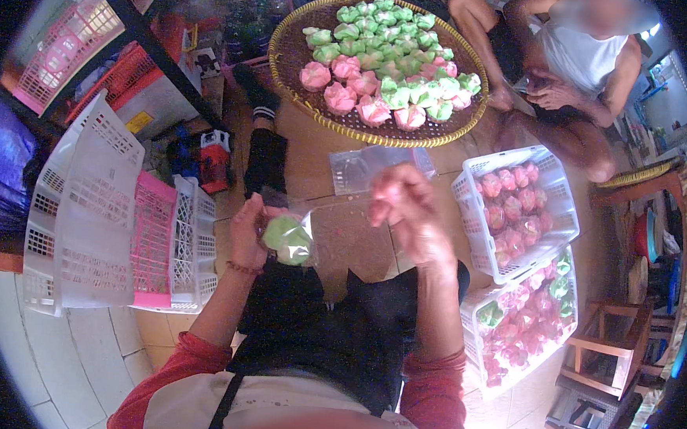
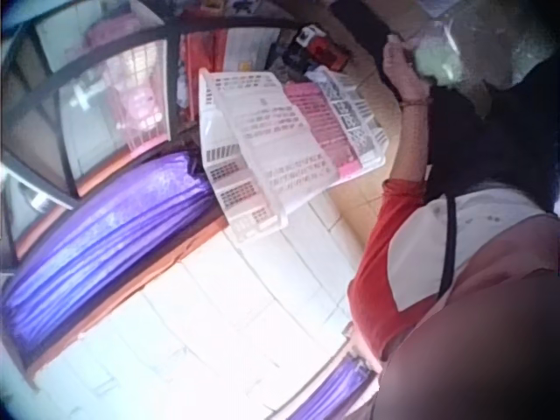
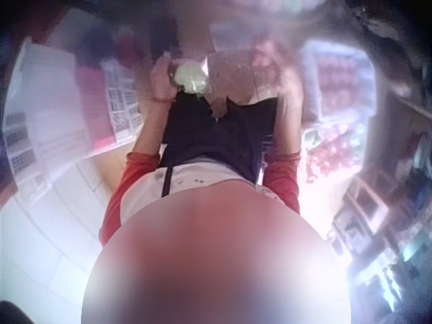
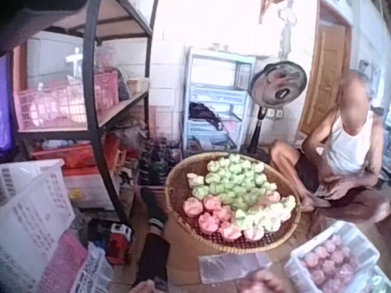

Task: The person sits on the floor and repeatedly picks pink and green decorative items from a woven basket, places them into clear plastic bags, and arranges the sealed bags into white plastic crates. Another person nearby performs similar packaging actions.

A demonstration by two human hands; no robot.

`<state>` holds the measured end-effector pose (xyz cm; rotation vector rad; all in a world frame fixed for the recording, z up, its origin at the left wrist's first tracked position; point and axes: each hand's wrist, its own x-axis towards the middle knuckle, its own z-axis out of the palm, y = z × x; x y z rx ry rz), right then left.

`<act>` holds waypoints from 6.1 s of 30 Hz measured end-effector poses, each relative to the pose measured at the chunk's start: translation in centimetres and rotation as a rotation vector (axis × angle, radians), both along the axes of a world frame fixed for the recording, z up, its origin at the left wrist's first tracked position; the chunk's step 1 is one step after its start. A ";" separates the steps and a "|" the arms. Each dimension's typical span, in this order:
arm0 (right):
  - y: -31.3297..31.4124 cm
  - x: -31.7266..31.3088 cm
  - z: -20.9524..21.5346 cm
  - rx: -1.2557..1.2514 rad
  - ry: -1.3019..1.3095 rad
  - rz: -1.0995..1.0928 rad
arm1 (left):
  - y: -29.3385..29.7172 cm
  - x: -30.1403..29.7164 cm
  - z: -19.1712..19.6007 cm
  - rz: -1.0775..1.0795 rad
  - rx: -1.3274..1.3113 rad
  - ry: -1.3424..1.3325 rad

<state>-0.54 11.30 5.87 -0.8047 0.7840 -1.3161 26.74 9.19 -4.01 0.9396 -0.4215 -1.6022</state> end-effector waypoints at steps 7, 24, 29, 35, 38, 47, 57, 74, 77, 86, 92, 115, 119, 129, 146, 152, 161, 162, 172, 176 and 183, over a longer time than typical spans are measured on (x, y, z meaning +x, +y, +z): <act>-2.5 2.5 -15.8 0.200 0.127 -0.104 | -2.2 0.6 1.3 0.089 -0.011 -0.113; 8.2 -3.8 -5.1 0.274 0.239 -0.322 | 1.0 -15.0 -0.3 -0.292 -0.232 -0.128; 16.5 -7.7 -5.9 0.220 0.286 -0.682 | 5.6 -20.6 -1.8 -0.508 -0.441 -0.110; 25.6 -6.8 -8.2 0.375 0.346 -0.894 | 12.7 -21.2 -4.3 -0.726 -0.339 -0.236; 28.4 -4.8 -9.0 0.436 0.267 -0.939 | 14.9 -19.2 -5.3 -0.821 -0.182 -0.166; 29.3 -5.6 -9.2 0.656 0.245 -0.635 | 11.7 -18.1 -4.1 -1.328 0.125 -0.121; 30.2 -7.3 -7.0 0.418 -0.195 -0.495 | 13.2 -22.3 -1.5 -1.372 0.208 0.326; 27.0 -25.9 -20.0 0.357 1.662 -1.057 | 6.4 -11.1 -6.0 -0.984 0.287 -0.067; 25.4 -25.5 -17.8 0.392 1.807 -1.077 | 5.9 -8.3 -7.5 -0.931 0.330 -0.007; 5.0 -11.2 -22.8 0.325 1.329 -0.301 | 4.9 -6.0 -8.8 -0.786 0.356 -0.010; -0.1 -5.0 -32.4 0.693 1.677 -0.356 | 4.9 -4.8 -7.7 -0.713 0.367 -0.095; 1.8 -8.0 -11.1 0.109 0.564 0.004 | -7.7 -13.8 -6.0 -1.071 -0.184 -0.219; 2.1 -7.8 -13.4 0.173 0.309 0.002 | -6.7 -12.2 -5.9 -1.057 -0.075 -0.242; 2.3 -8.1 -22.0 0.352 0.558 -0.001 | -6.2 -10.1 -8.5 -0.890 -0.069 -0.430; 0.9 0.3 -14.7 -0.208 1.189 -0.168 | -5.7 -8.9 -4.1 -0.943 -0.431 -0.934; 1.2 -0.4 -13.2 0.119 0.709 0.277 | -5.4 -8.6 -3.1 -1.098 -0.556 -0.864; 3.3 -0.7 -12.7 0.288 0.181 0.637 | -3.6 -9.2 -1.4 -1.292 -0.707 -0.949; 3.4 -0.6 -12.8 0.243 0.156 0.648 | -3.4 -9.4 -1.3 -1.303 -0.719 -0.891; 2.6 0.1 -10.5 0.212 0.596 0.647 | -4.8 -8.5 -4.1 -1.000 -0.627 -0.403; 1.5 2.0 -8.1 -0.040 0.825 0.167 | -5.2 -7.0 -5.2 -0.459 -0.166 -0.226; 0.0 8.3 -5.5 -0.314 1.370 0.171 | -4.2 -6.2 -7.3 -0.475 0.175 0.500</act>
